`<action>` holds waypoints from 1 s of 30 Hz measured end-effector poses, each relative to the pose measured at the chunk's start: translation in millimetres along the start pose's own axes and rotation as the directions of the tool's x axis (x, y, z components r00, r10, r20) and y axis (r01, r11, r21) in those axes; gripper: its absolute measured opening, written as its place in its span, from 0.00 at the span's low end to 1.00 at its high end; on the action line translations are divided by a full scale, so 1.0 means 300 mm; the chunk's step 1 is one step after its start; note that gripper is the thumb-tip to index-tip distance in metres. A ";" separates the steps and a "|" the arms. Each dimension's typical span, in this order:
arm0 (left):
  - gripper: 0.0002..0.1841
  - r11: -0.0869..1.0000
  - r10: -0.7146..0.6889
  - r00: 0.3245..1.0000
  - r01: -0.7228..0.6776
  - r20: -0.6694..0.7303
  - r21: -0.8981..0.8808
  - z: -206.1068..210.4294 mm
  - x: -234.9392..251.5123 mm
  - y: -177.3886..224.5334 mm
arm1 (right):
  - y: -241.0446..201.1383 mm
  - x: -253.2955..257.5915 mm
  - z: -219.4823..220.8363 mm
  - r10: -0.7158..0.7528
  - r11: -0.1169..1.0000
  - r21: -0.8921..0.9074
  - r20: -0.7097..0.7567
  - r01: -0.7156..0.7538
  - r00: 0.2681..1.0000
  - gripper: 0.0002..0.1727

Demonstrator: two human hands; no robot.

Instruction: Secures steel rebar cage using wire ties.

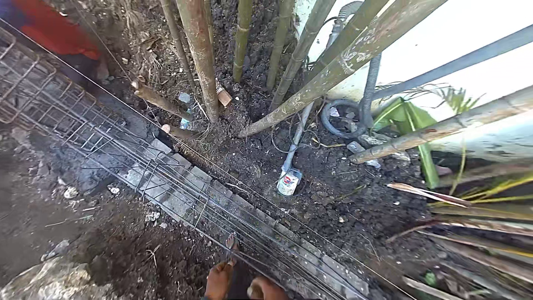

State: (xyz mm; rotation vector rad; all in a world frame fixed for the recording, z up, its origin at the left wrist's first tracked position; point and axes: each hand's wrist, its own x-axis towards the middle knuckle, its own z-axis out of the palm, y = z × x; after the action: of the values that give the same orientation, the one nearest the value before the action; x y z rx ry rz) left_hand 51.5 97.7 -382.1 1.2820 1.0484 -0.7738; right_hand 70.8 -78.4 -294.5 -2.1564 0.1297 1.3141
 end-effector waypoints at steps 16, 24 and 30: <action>0.20 0.986 0.148 0.917 -0.168 0.371 0.023 -0.163 0.378 0.051 | 0.087 0.336 -0.314 0.143 0.883 -0.453 0.012 -0.122 0.990 0.27; 0.22 0.833 0.142 0.979 -0.039 0.145 -0.552 -0.013 0.508 -0.150 | 0.081 0.595 -0.384 0.046 0.805 -0.551 -0.312 -0.220 0.949 0.24; 0.19 0.634 0.167 0.986 -0.116 -0.011 -0.764 0.403 0.585 -0.132 | 0.151 0.891 -0.503 -0.103 0.852 -0.508 -0.398 -0.126 0.912 0.21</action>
State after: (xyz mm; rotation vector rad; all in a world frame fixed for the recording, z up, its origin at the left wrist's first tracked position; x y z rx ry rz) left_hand 101.1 -10.9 -563.2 0.5748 1.0398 -0.1725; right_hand 305.5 -137.9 -488.3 -2.8932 -0.0626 0.9428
